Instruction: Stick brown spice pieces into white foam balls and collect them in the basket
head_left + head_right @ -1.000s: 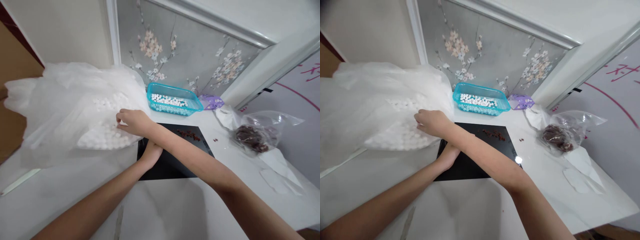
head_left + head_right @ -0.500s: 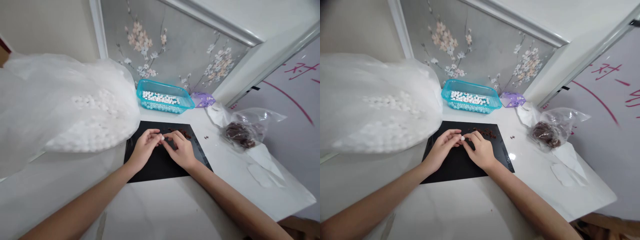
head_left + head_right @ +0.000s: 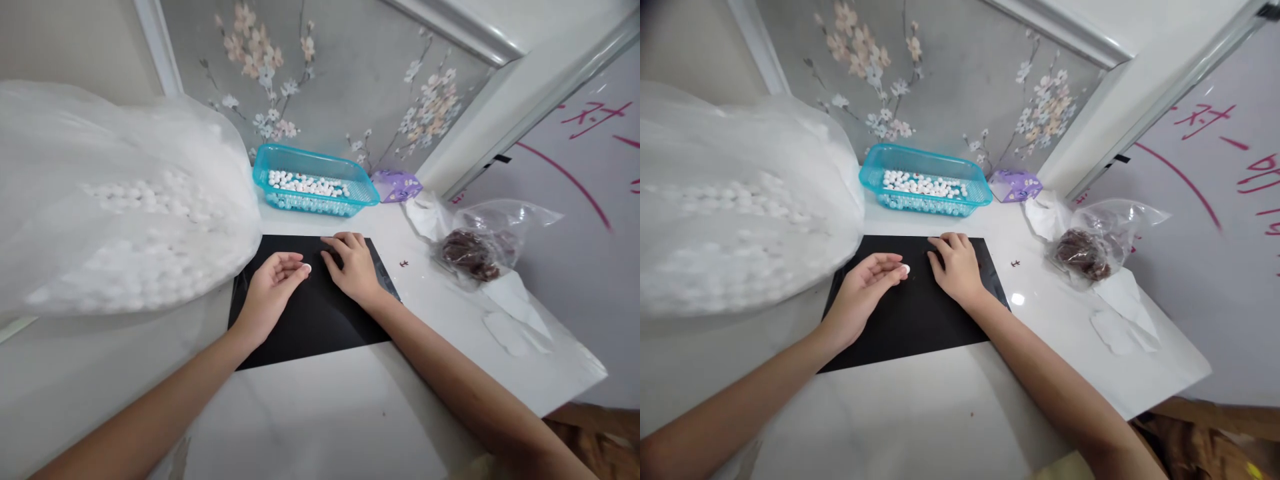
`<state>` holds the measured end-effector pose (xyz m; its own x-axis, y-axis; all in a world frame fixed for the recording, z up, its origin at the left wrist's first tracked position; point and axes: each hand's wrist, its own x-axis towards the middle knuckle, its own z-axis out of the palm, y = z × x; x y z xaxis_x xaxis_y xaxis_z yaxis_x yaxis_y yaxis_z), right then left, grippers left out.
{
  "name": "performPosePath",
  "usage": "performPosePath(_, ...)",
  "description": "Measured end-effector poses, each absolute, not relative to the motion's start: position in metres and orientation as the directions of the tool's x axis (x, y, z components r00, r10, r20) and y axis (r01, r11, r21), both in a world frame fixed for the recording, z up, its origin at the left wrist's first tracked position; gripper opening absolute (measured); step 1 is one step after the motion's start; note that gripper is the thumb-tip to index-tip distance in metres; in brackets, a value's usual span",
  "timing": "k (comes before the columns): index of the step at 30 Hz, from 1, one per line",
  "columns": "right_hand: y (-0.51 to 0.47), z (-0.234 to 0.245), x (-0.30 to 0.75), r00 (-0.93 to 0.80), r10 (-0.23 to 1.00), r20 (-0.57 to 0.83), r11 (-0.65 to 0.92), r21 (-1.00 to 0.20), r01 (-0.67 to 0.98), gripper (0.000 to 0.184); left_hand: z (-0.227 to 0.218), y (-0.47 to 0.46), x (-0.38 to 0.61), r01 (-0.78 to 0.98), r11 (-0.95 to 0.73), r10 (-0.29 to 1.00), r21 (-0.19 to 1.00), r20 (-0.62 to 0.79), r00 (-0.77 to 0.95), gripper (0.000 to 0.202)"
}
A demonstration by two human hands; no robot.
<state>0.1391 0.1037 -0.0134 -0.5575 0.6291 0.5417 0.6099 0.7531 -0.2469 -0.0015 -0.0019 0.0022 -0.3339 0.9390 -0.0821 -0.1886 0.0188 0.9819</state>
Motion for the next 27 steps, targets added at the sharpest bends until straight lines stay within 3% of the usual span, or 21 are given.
performPosePath(5,0.105,-0.016,0.124,-0.538,0.640,0.549,0.730,-0.216,0.648,0.019,0.002,-0.002,-0.001,-0.182,0.008,0.936,0.983,-0.072,-0.345,0.026)
performPosePath(8,0.108,-0.016,0.125,-0.544,0.658,0.520,0.734,-0.286,0.615,0.016,0.002,-0.002,-0.002,-0.194,0.007,0.941,0.981,-0.072,-0.330,0.026)
performPosePath(12,0.103,-0.013,0.127,-0.500,0.715,0.488,0.691,-0.604,0.397,0.012,0.000,-0.001,-0.003,-0.220,0.005,0.938,0.975,-0.081,-0.338,0.027)
performPosePath(14,0.094,-0.010,0.127,-0.451,0.805,0.387,0.522,-0.823,0.226,0.015,-0.001,0.000,-0.004,-0.226,0.002,0.933,0.974,-0.083,-0.349,0.028)
performPosePath(16,0.085,-0.008,0.125,-0.487,0.854,0.182,0.239,-0.969,0.057,0.021,-0.002,0.000,-0.004,-0.219,-0.006,0.929,0.976,-0.076,-0.362,0.029)
performPosePath(18,0.077,-0.006,0.124,-0.582,0.813,0.015,-0.019,-0.998,-0.052,0.025,-0.003,0.000,-0.004,-0.204,-0.014,0.924,0.979,-0.066,-0.378,0.029)
performPosePath(20,0.074,-0.004,0.123,-0.640,0.767,-0.043,-0.145,-0.983,-0.109,0.025,-0.003,-0.001,-0.005,-0.194,-0.015,0.920,0.981,-0.062,-0.386,0.028)
performPosePath(27,0.077,-0.003,0.122,-0.666,0.745,-0.034,-0.180,-0.972,-0.152,0.024,-0.003,-0.001,-0.005,-0.170,0.004,0.931,0.985,-0.065,-0.358,0.026)
